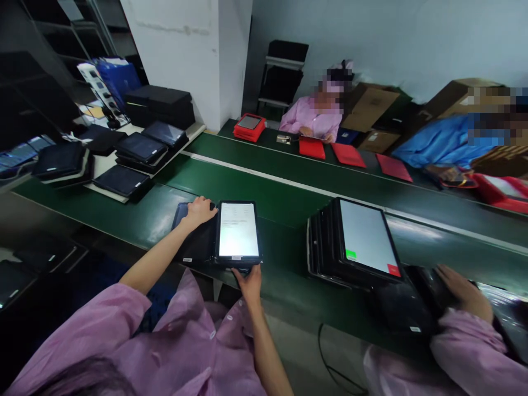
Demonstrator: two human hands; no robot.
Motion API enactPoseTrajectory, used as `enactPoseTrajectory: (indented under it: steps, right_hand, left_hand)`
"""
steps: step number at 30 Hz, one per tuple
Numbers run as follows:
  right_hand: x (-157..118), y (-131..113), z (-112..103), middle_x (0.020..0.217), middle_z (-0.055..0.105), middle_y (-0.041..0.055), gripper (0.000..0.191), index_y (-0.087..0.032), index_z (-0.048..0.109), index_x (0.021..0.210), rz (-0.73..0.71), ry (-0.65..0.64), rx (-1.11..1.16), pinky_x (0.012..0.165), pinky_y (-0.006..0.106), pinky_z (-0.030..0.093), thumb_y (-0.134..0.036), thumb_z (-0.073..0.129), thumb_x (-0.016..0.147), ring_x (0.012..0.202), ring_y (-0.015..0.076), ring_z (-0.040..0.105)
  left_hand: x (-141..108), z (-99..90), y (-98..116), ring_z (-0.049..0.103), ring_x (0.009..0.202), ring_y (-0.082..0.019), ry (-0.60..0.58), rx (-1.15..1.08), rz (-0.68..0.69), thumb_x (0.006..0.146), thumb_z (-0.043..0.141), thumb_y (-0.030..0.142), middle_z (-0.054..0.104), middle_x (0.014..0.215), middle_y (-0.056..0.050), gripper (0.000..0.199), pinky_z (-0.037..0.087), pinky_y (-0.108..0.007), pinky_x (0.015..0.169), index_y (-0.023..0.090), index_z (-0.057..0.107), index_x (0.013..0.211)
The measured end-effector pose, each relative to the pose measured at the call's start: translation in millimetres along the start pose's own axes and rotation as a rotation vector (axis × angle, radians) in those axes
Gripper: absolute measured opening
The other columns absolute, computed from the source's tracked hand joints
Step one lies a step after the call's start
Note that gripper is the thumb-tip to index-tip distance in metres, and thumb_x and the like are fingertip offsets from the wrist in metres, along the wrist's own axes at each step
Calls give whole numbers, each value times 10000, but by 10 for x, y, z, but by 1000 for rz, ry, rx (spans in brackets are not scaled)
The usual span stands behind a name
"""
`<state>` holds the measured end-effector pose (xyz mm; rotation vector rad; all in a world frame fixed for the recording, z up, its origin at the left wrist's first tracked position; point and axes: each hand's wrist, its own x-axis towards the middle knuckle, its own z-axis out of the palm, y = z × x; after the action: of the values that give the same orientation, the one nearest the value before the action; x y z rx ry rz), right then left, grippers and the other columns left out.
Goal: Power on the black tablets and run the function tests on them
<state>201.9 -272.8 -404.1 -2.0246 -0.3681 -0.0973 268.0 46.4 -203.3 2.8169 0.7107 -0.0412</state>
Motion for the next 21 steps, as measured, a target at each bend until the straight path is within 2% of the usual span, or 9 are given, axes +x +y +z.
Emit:
enactPoseTrajectory:
  steps: [4,6,9,11,14,16,19,21]
  right_hand:
    - [9,3,-23,1310,745,199,751,-175,638,1310,22,-8,35,1118,576,579,-693,861,815,1238,373,721]
    - [32,-18,-67,1359,735,198,748,-183,641,1332,37,-60,94,1156,583,558,-663,872,807,1290,373,709]
    - [116,-122,-190,1436,719,192,858,-193,568,1488,97,-136,252,1179,573,555,-641,867,820,1337,356,709]
    - [203,-247,-307,1587,627,211,1045,-205,406,1656,119,-99,297,1227,578,523,-633,869,822,1449,355,650]
    - [340,-475,-503,1805,365,213,1222,-219,228,1766,63,-73,202,1355,587,374,-615,887,816,1661,366,421]
    - [408,-615,-617,1843,296,194,1247,-220,211,1782,30,-144,165,1387,579,324,-607,898,816,1697,368,357]
    - [468,-755,-724,1839,327,173,1283,-237,226,1787,44,-250,218,1384,572,343,-606,936,784,1678,370,399]
    - [497,-803,-749,1828,358,168,1289,-239,262,1782,66,-267,235,1386,585,335,-625,950,762,1673,380,407]
  left_hand:
    - [-32,1,-7,572,1380,-414,11,-6,8,1037,581,446,679,1424,-234,445,515,-550,1089,162,782,1314]
    - [-45,-7,-8,583,1369,-406,28,-15,5,1046,572,470,692,1409,-225,456,516,-540,1093,173,782,1320]
    - [-10,-21,3,596,1362,-408,44,-21,-27,1046,581,506,706,1381,-232,467,520,-530,1090,174,803,1289]
    - [52,-26,13,607,1354,-411,36,-27,-43,1040,596,488,710,1376,-241,454,523,-531,1088,163,819,1267]
    - [155,-23,14,627,1338,-416,11,-37,-41,1028,611,455,715,1383,-242,439,537,-536,1074,151,832,1254]
    - [200,-18,12,636,1331,-420,-3,-31,-35,1021,614,447,717,1381,-244,445,554,-539,1057,131,832,1247]
    - [221,-16,18,648,1327,-412,-6,-17,-29,1018,619,434,720,1378,-245,440,563,-526,1054,121,825,1248]
    - [223,-17,28,658,1322,-402,-9,-13,-31,1015,632,429,726,1369,-244,428,560,-506,1061,128,822,1252]
